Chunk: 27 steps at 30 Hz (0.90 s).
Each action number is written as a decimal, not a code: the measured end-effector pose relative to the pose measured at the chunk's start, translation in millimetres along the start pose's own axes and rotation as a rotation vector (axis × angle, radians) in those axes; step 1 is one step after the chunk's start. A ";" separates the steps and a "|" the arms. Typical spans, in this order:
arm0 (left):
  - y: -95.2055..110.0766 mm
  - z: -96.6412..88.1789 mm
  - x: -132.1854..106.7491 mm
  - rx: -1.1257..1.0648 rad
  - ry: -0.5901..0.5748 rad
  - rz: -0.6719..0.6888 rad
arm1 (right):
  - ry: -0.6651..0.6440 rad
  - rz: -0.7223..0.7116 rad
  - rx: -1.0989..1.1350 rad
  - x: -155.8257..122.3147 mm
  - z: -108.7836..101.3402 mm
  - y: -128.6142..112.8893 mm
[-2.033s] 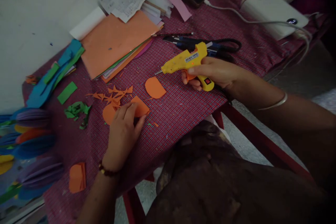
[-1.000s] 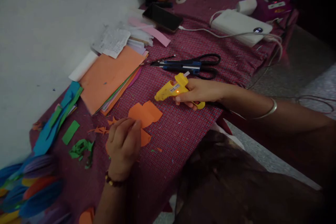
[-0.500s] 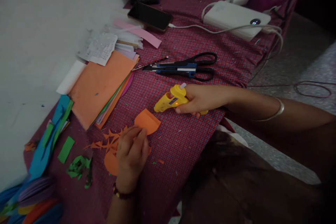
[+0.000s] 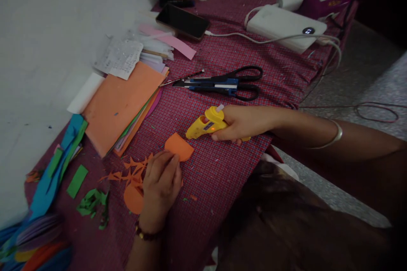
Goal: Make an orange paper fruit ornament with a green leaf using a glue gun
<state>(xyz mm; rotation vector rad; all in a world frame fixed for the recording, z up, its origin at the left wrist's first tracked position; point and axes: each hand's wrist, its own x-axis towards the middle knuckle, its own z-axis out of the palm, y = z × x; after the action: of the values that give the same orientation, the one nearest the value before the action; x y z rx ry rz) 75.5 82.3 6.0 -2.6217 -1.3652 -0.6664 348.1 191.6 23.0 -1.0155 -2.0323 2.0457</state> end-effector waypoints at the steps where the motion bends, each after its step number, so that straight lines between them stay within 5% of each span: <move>1: -0.1 0.3 -0.1 0.000 -0.003 -0.002 | -0.001 -0.007 -0.004 0.2 0.0 0.5; 27: 3.2 0.2 2.0 0.019 -0.051 -0.012 | 0.024 -0.040 -0.027 -2.4 2.1 -2.7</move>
<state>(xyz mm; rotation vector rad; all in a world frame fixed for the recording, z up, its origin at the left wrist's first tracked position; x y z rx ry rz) 79.1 82.0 7.0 -2.6355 -1.3949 -0.5890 347.9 188.8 26.1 -0.9906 -2.0567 1.9820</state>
